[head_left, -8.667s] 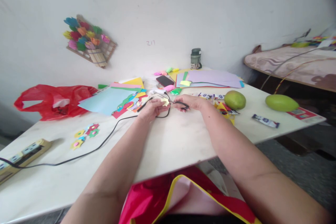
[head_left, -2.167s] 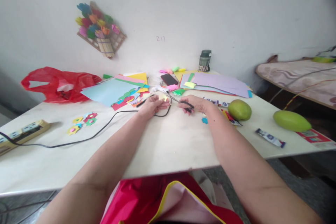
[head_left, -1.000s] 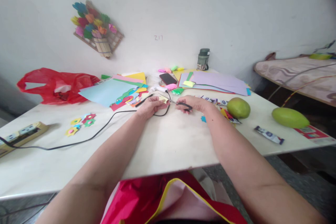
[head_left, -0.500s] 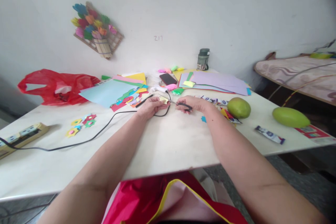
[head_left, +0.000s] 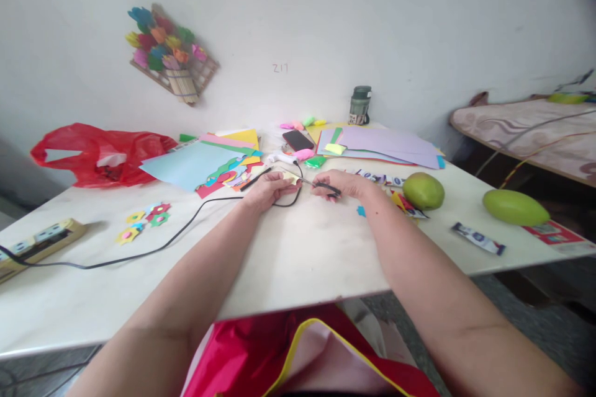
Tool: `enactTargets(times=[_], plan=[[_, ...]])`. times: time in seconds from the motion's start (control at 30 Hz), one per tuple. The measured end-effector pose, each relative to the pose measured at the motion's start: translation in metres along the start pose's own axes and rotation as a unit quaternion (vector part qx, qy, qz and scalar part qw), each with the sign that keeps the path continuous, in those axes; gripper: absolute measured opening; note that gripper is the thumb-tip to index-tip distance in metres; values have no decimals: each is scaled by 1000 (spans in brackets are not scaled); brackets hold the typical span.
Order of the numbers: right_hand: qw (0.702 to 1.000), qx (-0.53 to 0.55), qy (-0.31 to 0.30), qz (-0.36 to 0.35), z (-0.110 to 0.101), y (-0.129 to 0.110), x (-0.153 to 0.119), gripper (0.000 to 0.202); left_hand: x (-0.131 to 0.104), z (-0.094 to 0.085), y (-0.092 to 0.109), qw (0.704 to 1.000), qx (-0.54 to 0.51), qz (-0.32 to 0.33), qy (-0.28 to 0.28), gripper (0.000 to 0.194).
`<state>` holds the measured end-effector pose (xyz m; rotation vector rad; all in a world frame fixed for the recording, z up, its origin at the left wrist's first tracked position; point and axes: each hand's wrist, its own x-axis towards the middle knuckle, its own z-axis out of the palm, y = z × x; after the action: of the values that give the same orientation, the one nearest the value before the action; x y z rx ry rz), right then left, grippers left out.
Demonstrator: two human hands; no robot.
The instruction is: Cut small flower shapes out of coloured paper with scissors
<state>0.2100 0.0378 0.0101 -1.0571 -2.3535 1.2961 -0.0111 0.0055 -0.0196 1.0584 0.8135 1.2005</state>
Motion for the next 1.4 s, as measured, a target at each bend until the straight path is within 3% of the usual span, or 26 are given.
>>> enactTargets(times=[1.4], plan=[[997,74,6,13,2,-4,3,7,-2,2,4,1000,-16,-17,-8,10]])
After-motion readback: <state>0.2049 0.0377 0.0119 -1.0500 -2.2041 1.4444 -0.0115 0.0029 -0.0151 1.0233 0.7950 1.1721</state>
